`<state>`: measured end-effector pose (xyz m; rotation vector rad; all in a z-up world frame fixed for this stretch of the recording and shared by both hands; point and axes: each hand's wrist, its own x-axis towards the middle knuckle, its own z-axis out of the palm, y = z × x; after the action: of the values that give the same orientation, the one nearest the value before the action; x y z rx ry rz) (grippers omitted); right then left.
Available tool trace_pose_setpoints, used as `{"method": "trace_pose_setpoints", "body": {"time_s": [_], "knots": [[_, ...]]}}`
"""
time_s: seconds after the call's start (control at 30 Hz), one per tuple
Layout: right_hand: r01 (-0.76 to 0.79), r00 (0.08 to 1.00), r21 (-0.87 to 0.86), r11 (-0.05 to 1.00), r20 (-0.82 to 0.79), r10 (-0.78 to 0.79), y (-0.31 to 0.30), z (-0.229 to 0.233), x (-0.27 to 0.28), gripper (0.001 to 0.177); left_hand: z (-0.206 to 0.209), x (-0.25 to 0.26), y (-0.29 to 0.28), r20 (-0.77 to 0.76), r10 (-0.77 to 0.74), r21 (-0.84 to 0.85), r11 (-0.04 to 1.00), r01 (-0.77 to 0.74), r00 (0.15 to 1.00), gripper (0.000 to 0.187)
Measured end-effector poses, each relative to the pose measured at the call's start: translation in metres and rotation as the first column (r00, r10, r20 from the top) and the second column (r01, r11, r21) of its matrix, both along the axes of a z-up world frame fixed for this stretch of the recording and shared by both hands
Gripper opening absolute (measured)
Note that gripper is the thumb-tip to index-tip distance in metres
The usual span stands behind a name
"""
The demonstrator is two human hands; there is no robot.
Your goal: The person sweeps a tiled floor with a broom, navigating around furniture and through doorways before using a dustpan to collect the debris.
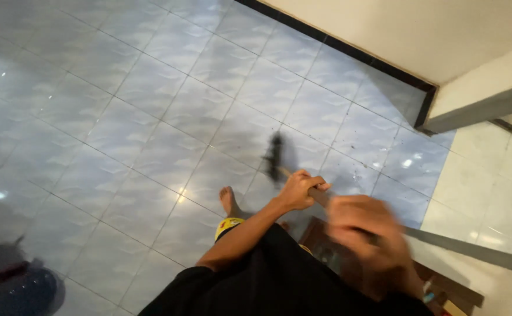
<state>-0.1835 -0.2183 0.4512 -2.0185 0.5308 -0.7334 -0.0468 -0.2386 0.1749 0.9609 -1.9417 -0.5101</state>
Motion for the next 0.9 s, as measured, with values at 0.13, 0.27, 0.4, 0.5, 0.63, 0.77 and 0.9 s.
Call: {"method": "trace_pose_setpoints", "body": {"time_s": [0.13,0.27,0.4,0.5,0.63,0.77,0.9], "knots": [[-0.049,0.811,0.417,0.908,0.547,-0.207,-0.038,-0.092,0.054,0.017,0.004,0.13,-0.022,0.088,0.06,0.346,0.934,-0.087,0.994,0.035],[0.197,0.884,0.368,0.909,0.334,-0.327,-0.044,-0.216,0.164,0.012,-0.121,0.289,-0.03,0.375,0.106,0.497,0.816,-0.296,0.921,0.026],[0.225,0.966,0.375,0.899,0.034,-0.256,-0.019,-0.25,0.228,0.014,-0.214,0.34,-0.038,0.593,-0.106,0.457,0.86,-0.225,0.799,0.016],[0.224,0.974,0.27,0.936,-0.097,-0.205,-0.038,-0.187,0.236,0.015,-0.227,0.28,-0.054,0.213,-0.151,0.368,0.928,0.064,0.965,0.024],[0.239,0.911,0.094,0.966,-0.367,-0.19,-0.061,-0.146,0.239,0.03,-0.184,0.18,-0.08,-0.042,-0.219,0.501,0.839,0.21,0.975,0.024],[0.22,0.816,0.163,0.962,-0.57,-0.09,-0.102,-0.113,0.252,0.025,-0.096,0.134,-0.085,-0.515,0.241,0.425,0.905,0.0,0.823,0.026],[0.203,0.962,0.15,0.968,-0.215,-0.168,-0.141,-0.027,0.2,0.013,-0.028,0.141,-0.152,-0.195,-0.173,0.327,0.916,0.23,0.965,0.028]]}}
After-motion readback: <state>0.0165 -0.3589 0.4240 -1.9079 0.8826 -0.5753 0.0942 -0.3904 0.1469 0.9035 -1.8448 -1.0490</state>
